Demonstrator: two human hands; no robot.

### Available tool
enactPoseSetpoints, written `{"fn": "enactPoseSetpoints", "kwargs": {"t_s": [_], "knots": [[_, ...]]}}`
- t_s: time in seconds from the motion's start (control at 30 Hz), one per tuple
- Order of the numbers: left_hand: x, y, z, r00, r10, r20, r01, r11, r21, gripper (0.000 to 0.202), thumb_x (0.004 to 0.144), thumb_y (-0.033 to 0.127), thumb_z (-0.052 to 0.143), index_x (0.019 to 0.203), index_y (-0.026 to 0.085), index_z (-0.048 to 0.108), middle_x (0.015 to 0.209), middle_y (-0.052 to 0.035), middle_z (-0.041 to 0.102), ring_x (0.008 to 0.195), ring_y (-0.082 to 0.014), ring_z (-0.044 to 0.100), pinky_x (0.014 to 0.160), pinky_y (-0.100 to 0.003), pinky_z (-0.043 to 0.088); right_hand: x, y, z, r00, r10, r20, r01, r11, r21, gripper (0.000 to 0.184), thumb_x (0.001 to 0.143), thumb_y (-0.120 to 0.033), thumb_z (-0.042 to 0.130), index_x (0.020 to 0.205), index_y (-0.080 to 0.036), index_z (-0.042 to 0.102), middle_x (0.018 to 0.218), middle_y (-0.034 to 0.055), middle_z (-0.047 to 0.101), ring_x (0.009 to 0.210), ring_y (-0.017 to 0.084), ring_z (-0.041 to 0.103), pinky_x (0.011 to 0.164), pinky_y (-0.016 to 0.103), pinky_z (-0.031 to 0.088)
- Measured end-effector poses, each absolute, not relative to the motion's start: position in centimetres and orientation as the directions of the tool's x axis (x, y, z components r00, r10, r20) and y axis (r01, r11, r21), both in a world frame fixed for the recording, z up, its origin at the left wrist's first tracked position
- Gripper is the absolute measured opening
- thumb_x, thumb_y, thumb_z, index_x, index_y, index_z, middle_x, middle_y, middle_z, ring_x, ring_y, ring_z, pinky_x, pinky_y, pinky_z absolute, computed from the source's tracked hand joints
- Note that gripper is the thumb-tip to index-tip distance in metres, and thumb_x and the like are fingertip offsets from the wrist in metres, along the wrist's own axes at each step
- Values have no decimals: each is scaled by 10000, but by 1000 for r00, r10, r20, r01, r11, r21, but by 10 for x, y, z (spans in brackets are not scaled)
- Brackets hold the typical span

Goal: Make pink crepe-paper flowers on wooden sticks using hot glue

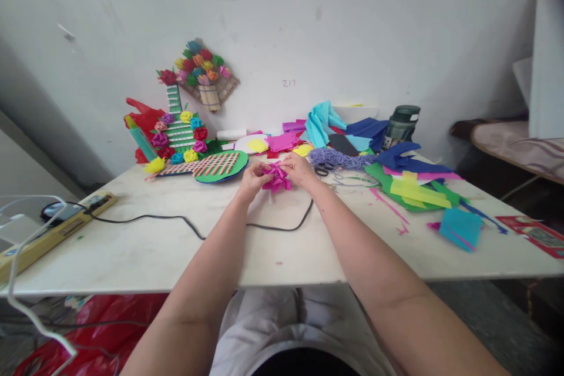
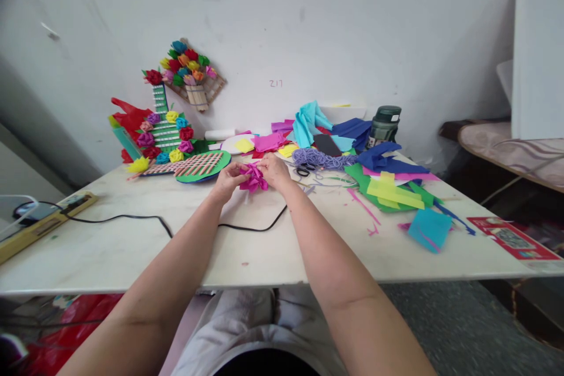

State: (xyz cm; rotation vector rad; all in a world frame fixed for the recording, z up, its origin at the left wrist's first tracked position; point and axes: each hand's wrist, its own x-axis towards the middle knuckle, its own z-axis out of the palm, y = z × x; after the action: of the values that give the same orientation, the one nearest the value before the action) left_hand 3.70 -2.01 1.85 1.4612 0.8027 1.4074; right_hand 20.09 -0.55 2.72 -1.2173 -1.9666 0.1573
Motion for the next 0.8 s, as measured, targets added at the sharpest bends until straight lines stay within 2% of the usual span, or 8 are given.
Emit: {"fn": "enactPoseSetpoints", "kwargs": {"t_s": [0.23,0.53,0.8], "knots": [[36,-19,17,139,911,389,-129,-373,919,385,436,316,832,678,147,583,695,-16,636,575,-104,547,544,-236,431,201,-5,26,-222,786,577,697,541,-470,196,809,-190,549,798,-203,745,927,52,624,823,153,566,786,276,442],[37,-18,17,121,958,261,-131,-245,961,441,384,275,856,704,136,587,594,-1,619,502,-99,545,501,-224,430,200,-7,28,-219,802,556,698,526,-485,192,813,-185,550,840,-181,741,943,59,623,836,152,568,791,274,441],[33,-15,16,154,948,277,-106,-263,959,378,424,255,843,683,136,595,606,-15,630,527,-109,561,509,-222,423,200,-6,27,-215,800,560,696,528,-487,193,806,-172,552,841,-182,742,951,60,628,838,152,575,796,276,447]]}}
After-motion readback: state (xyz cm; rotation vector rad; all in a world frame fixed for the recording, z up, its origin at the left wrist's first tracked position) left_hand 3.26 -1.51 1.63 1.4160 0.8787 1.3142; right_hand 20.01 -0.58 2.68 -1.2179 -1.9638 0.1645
